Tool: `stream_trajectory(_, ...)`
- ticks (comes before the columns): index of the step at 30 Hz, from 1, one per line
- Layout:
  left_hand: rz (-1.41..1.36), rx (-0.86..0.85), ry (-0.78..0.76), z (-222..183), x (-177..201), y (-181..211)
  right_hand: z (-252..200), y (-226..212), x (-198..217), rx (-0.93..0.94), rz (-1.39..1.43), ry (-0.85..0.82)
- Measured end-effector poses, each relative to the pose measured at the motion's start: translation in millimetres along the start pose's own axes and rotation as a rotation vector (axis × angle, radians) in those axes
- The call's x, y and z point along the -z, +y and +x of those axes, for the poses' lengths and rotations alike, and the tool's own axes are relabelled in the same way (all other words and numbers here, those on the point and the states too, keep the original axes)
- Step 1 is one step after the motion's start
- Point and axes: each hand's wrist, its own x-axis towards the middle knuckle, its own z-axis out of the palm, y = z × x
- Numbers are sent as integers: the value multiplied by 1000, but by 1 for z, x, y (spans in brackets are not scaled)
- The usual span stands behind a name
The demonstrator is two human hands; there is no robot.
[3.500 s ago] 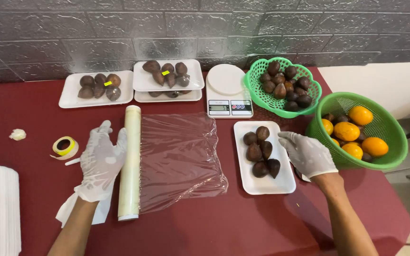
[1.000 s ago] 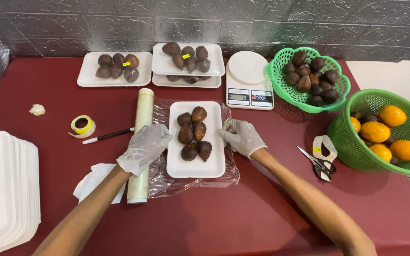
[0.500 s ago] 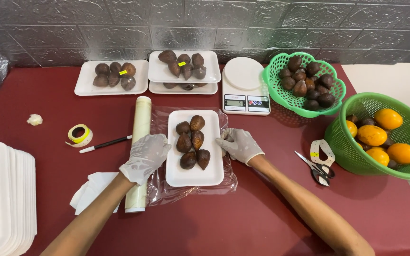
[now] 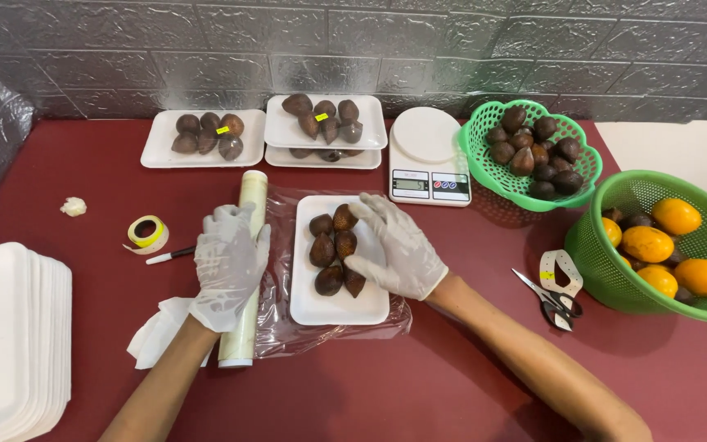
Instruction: Wrapping salak fruit in a foam tray using plastic cling wrap.
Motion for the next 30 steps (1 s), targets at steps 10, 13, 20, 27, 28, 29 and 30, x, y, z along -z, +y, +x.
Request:
stream_trajectory(10, -412, 327, -596, -1, 4, -14, 48, -25, -24, 218, -125, -373)
stream_trajectory(13, -409, 372, -684, -1, -6, -23, 42, -10, -48, 286, -182, -307)
stream_trajectory(20, -502, 399, -755, 2, -13, -34, 40, 0, -62, 296, -206, -271)
stream_trajectory(27, -652, 522, -799, 7, -11, -44, 38, 2, -64, 279, -202, -259)
stream_trajectory(28, -649, 522, -800, 10, 3, -43, 38, 4, -66, 278, -199, -259)
stream_trajectory(29, -712, 538, -808, 13, 18, -41, 38, 6, -68, 279, -200, -258)
stream_trajectory(30, -777, 555, -815, 16, 32, -39, 37, 8, -70, 279, -202, -258)
